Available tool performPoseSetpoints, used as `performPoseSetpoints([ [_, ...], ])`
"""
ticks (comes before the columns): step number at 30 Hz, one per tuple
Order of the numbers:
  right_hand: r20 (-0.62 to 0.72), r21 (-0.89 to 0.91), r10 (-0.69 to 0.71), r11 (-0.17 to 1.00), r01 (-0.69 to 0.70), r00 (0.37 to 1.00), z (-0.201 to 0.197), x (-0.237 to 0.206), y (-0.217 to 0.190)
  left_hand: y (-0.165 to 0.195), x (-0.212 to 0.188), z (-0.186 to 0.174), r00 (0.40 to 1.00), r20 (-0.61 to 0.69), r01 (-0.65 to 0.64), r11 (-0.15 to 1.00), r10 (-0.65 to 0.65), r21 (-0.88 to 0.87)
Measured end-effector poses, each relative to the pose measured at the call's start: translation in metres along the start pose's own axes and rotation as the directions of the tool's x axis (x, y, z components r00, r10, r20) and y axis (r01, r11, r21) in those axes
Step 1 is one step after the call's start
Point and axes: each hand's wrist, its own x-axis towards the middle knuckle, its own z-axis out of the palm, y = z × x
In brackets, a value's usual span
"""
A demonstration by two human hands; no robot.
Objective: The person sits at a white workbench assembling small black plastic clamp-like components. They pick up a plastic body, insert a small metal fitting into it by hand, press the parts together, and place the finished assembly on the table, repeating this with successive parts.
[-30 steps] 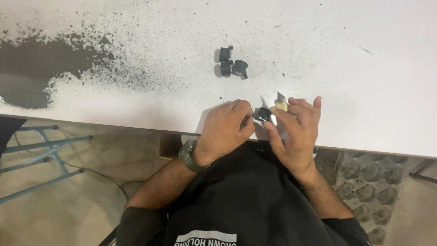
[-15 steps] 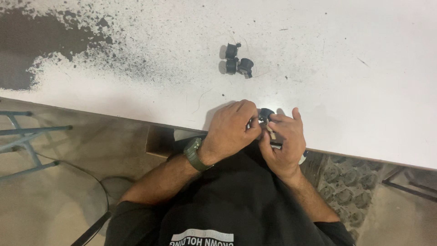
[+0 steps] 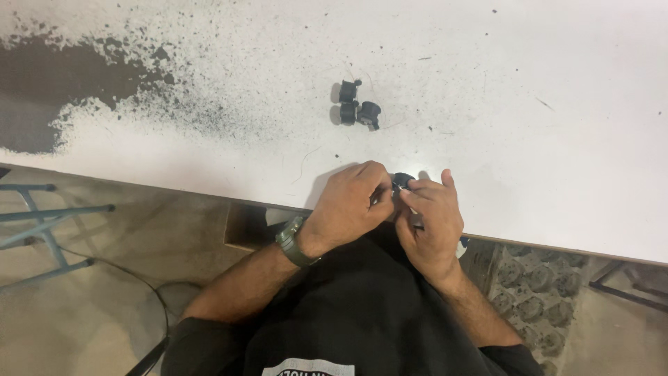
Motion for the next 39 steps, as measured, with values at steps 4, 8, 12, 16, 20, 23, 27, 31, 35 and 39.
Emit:
performPoseSetpoints([
  [4,0.052,-0.097,0.092,0.991,-0.087,0.994,-0.021,0.011,0.012,0.003,0.018,-0.025,0.984,0.178,-0.006,0.987,-0.023,0.163],
  [8,-0.103,-0.156,0.155,0.973,-0.170,0.983,-0.046,0.017,0.036,0.000,0.052,-0.049,0.979,0.152,-0.196,0.854,0.139,0.482],
  [12,-0.200,0.003,0.112,0.993,-0.114,0.973,-0.043,0.008,0.042,-0.008,0.086,-0.043,0.927,0.252,-0.367,0.536,0.277,0.760],
  [16,-0.121,0.061,0.145,0.988,-0.138,0.982,-0.037,-0.001,0.043,-0.011,0.091,-0.028,0.926,0.370,-0.356,0.493,0.073,0.794],
  [20,-0.087,0.132,0.234,0.966,-0.222,0.968,-0.042,0.000,0.047,-0.006,0.067,-0.017,0.930,0.306,-0.353,0.733,0.206,0.581],
  [23,-0.034,0.058,0.186,0.981,-0.184,0.982,-0.044,0.002,0.043,-0.002,0.035,-0.011,0.944,0.247,-0.281,0.924,0.218,0.259],
  [27,0.122,0.010,0.108,0.994,-0.110,0.987,-0.044,0.010,0.031,-0.005,0.007,-0.008,0.972,0.214,-0.150,0.954,0.095,0.259],
  [31,0.244,-0.078,0.054,0.996,-0.036,0.968,-0.040,0.023,0.018,-0.011,-0.002,-0.014,0.986,0.163,-0.090,0.957,0.045,0.277],
  [35,0.300,-0.123,0.062,0.992,-0.026,0.952,-0.027,0.029,0.008,-0.013,-0.003,-0.019,0.985,0.171,-0.078,0.959,0.032,0.271],
  [39,0.323,-0.111,0.091,0.992,-0.058,0.942,-0.018,0.029,0.007,-0.016,-0.006,-0.024,0.984,0.176,-0.095,0.936,0.036,0.340],
])
